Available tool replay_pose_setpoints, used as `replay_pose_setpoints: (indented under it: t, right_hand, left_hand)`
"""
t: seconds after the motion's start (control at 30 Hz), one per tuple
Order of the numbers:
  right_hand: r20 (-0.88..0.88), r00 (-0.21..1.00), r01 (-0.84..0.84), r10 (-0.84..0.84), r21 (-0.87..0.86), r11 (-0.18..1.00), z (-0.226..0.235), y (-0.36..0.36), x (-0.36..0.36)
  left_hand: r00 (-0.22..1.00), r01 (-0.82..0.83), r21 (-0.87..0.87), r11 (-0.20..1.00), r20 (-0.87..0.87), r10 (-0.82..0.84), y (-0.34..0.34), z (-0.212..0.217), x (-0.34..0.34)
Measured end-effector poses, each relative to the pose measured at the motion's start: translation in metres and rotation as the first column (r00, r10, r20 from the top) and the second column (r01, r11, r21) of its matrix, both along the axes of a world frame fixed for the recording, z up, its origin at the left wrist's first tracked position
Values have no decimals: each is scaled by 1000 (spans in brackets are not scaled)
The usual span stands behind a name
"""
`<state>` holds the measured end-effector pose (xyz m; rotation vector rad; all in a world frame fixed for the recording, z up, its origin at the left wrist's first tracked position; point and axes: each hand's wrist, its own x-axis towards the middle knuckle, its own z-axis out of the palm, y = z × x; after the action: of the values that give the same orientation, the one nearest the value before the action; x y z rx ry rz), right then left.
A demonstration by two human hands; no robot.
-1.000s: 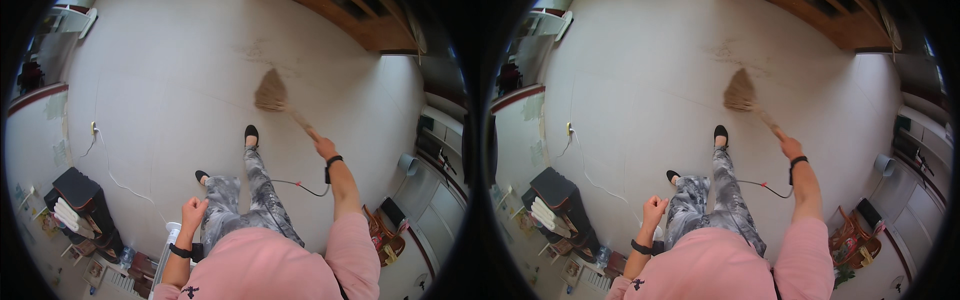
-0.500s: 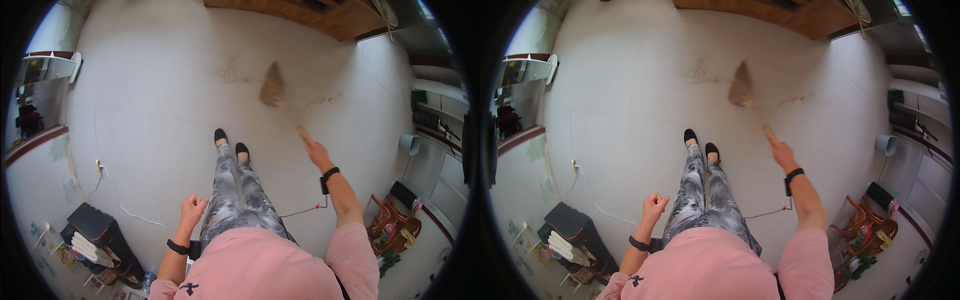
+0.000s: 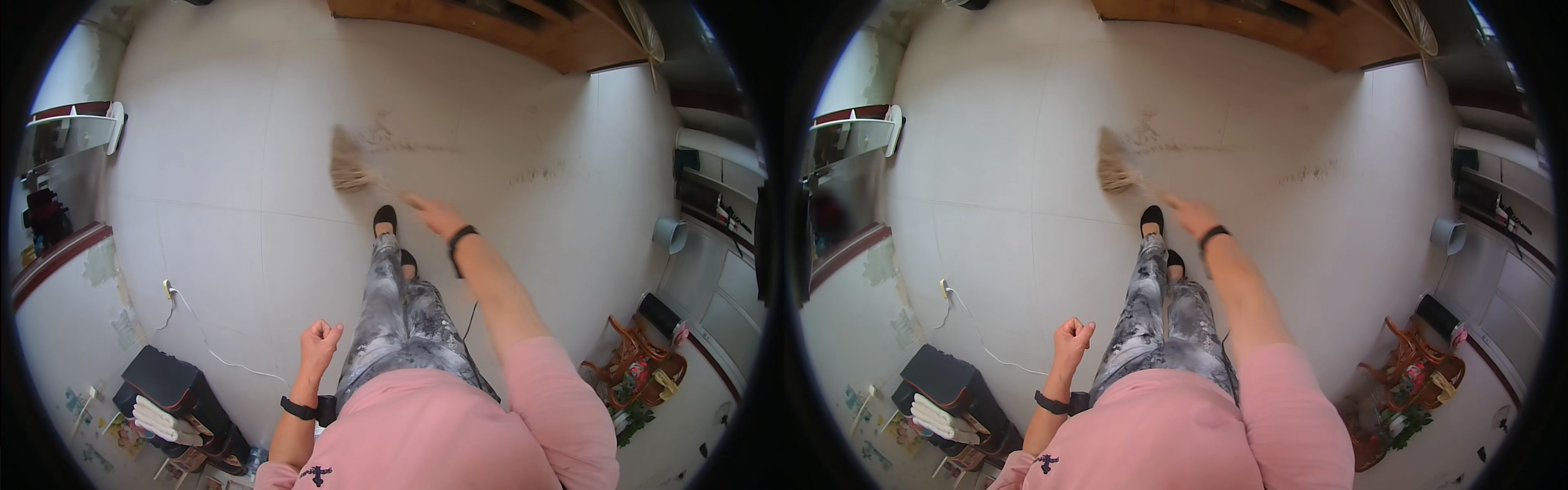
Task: The person sweeps the floor with a broom, moving dust and debris into a pile, and uses a handheld spray bottle to dampen a section of the floor before sweeping it.
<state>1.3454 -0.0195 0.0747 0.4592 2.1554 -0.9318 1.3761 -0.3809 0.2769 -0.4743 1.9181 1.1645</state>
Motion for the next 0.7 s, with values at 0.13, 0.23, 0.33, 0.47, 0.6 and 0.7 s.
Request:
replay_pose_setpoints:
  t: [0.13,0.23,0.33,0.47,0.6,0.7]
  right_hand:
    - [42,996,-92,83,367,926,-7,117,96]
    - [271,962,-170,32,505,847,30,175,131]
    - [298,954,-169,-29,614,771,58,211,146]
    - [162,987,-72,-24,561,825,82,204,133]
    - [-34,999,13,0,362,932,79,154,75]
    - [-164,984,-39,72,198,979,66,98,-3]
  left_hand:
    - [999,-40,-13,999,31,40,-4,-3,-27]
    - [999,-35,-29,999,18,35,-5,-3,-45]
    - [1000,-6,-2,1000,22,6,7,-5,-63]
    - [1000,12,12,1000,-4,-12,14,-2,-78]
    - [1000,-4,27,1000,-1,4,20,-2,-85]
    - [999,-32,23,999,-11,33,28,0,-90]
